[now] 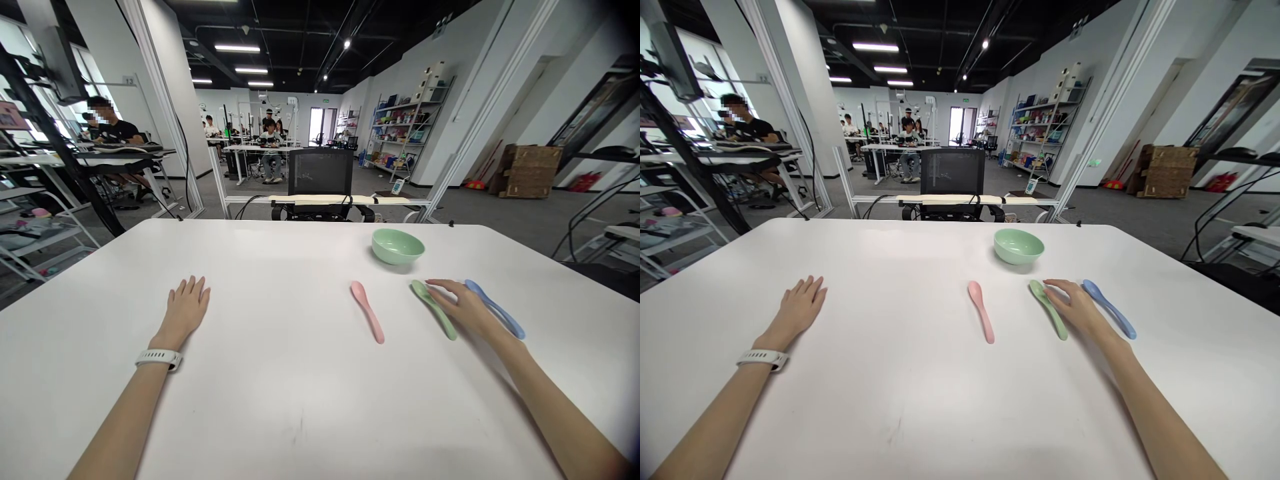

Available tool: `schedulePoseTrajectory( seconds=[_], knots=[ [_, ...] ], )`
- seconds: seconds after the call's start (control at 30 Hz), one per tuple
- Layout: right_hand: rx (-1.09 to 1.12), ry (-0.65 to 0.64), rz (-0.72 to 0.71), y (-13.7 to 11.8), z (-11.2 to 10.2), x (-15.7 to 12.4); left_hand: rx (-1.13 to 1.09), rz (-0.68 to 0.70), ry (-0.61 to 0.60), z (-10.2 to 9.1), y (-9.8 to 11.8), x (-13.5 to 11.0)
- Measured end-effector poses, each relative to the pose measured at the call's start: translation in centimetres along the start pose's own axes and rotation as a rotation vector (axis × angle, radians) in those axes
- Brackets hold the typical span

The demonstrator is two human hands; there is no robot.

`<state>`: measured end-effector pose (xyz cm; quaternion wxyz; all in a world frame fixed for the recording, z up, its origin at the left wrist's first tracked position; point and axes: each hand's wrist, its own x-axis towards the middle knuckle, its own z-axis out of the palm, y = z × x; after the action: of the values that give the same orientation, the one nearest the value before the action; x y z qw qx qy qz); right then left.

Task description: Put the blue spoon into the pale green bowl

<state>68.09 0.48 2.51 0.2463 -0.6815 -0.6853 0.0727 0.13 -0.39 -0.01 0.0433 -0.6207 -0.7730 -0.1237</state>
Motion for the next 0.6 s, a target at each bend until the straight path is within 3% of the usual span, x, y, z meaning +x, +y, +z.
schedulePoseTrajectory(
  seconds=[0.6],
  knots=[
    [0.039, -0.019, 0.006, 0.20, 0.27, 0.23, -0.005, 0.002, 0.022, 0.13, -0.06, 0.03]
  ],
)
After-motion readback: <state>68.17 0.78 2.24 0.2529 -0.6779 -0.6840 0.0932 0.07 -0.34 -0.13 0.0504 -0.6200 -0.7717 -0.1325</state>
